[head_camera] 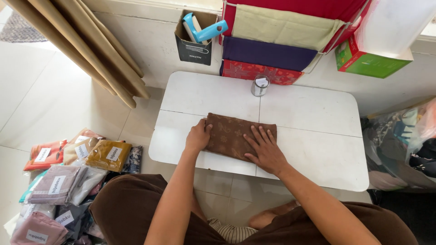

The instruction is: The person uses a lint roller to clean a brown patterned fabric laid out on a white table. They then fold the fabric into a small square and place it into a clear plastic bag. Finally, they seal the bag and place a white label on it.

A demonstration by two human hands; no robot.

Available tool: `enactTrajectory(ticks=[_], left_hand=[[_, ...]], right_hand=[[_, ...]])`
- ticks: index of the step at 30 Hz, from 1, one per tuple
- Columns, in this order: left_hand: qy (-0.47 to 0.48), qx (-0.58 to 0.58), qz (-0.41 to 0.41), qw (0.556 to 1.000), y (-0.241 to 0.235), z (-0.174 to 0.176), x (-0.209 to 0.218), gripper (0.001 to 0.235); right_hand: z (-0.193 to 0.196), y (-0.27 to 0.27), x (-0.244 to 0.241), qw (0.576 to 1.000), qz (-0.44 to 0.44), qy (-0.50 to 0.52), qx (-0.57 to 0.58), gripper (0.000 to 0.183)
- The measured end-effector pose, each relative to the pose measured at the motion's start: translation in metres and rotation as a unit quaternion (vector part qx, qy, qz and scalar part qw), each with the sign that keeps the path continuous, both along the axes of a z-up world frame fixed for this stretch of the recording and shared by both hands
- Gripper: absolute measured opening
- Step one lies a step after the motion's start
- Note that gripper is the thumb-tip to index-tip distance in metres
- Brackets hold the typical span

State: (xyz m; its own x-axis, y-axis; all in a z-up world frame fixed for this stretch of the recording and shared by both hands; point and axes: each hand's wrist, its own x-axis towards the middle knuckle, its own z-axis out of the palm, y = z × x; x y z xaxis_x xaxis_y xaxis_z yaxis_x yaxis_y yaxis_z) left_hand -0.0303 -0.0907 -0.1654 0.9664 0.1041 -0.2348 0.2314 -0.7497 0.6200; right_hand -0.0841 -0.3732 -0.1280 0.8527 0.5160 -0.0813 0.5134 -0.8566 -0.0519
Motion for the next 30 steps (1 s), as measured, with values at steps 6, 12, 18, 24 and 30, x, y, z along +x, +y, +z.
enactTrajectory(ticks=[6,12,18,24,30], left_hand=[[-0.032,0.128,0.011,0.991,0.003,0.004,-0.015,0.029],[-0.394,0.062,0.124,0.908,-0.002,0.021,-0.017,0.024],[-0.274,0.24,-0.338,0.868,-0.063,0.009,-0.018,0.063],[-0.172,0.269,-0.341,0.884,-0.042,0.021,-0.021,0.1],[-0.057,0.243,-0.264,0.932,-0.015,0.047,-0.02,0.118]], right_hand=[[-0.014,-0.011,0.008,1.0,0.005,0.006,-0.012,0.077],[-0.005,-0.01,0.014,0.997,-0.024,0.001,0.071,0.088],[-0.026,-0.003,0.026,0.995,-0.079,-0.001,0.057,0.089],[-0.023,-0.037,0.023,0.997,-0.072,0.015,0.026,0.1],[-0.028,-0.055,0.028,0.995,-0.089,0.034,-0.036,0.112]])
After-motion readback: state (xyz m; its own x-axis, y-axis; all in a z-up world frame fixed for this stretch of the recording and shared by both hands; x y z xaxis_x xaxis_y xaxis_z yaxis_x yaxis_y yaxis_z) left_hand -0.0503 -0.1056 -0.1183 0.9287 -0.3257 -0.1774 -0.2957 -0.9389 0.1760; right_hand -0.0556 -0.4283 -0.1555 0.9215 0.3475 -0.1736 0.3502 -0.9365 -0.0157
